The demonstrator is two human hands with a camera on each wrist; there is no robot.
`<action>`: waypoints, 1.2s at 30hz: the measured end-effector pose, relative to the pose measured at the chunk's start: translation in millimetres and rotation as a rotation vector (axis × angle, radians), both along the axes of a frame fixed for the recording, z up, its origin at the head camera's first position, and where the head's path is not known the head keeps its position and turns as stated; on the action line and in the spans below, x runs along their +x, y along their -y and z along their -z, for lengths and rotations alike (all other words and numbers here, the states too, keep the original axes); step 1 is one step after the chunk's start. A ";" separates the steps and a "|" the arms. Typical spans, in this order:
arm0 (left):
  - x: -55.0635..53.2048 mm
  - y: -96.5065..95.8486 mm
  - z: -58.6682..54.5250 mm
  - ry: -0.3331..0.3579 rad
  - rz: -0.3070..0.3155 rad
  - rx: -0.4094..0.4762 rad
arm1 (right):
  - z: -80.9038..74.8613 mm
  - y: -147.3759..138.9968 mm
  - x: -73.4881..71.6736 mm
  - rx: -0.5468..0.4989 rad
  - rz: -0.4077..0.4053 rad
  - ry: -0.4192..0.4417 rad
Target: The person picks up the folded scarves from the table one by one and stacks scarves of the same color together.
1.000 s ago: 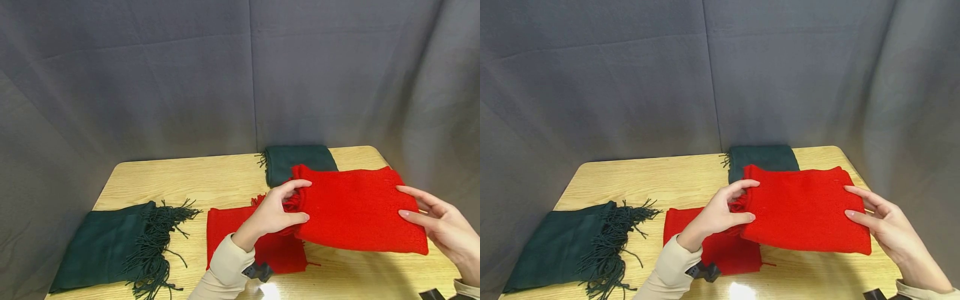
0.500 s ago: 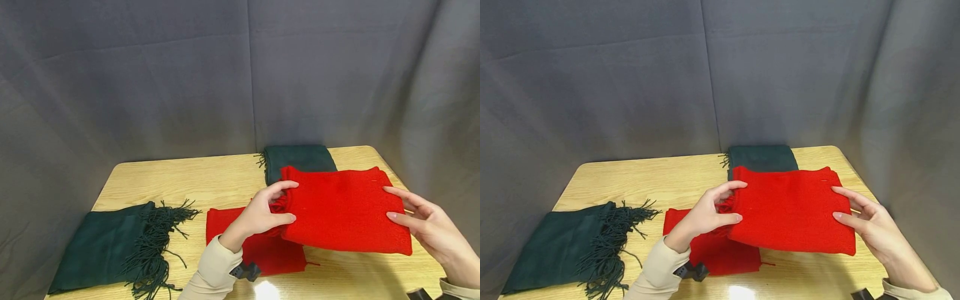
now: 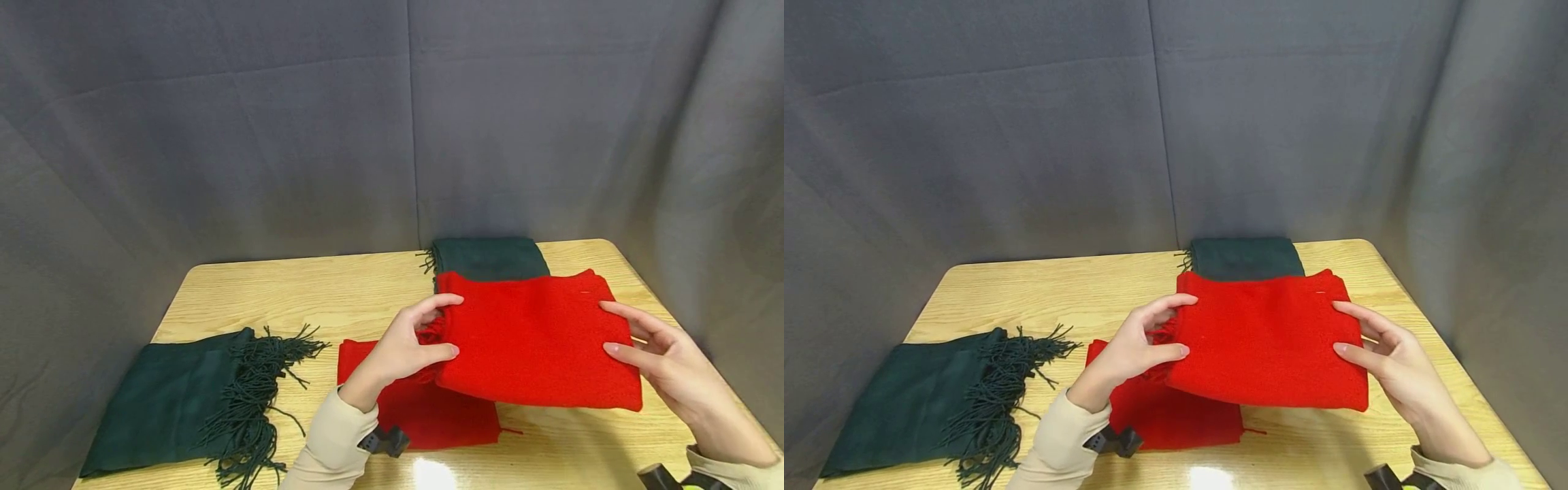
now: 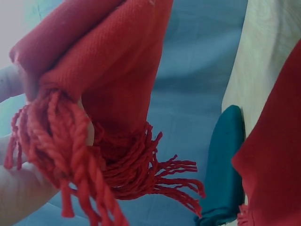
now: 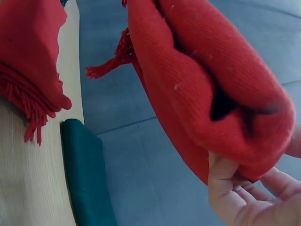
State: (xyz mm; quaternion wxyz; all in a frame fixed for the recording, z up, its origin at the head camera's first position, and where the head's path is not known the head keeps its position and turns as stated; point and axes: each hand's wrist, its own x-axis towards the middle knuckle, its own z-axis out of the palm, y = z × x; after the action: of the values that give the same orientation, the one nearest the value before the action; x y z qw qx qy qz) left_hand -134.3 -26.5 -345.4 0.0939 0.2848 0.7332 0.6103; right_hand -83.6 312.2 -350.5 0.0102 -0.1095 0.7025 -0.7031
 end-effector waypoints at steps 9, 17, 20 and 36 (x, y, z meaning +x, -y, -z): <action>0.4 12.9 1.0 -0.034 -0.016 0.004 | -3.7 11.6 -3.2 0.006 -0.030 0.004; -0.1 25.2 3.7 -0.016 -0.025 0.007 | -4.9 21.7 -6.0 0.020 -0.066 0.007; -0.8 28.5 4.8 -0.024 -0.027 0.012 | -4.4 25.2 -6.6 0.026 -0.056 0.006; -0.8 45.9 7.1 -0.045 -0.039 0.039 | -4.3 43.1 -14.3 0.061 -0.038 0.007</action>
State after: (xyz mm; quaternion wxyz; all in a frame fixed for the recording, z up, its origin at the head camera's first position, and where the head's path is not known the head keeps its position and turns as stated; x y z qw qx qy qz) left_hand -135.1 -72.3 -352.5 0.0602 0.2858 0.7286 0.6195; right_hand -97.9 269.1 -346.1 0.0292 -0.1200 0.7213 -0.6815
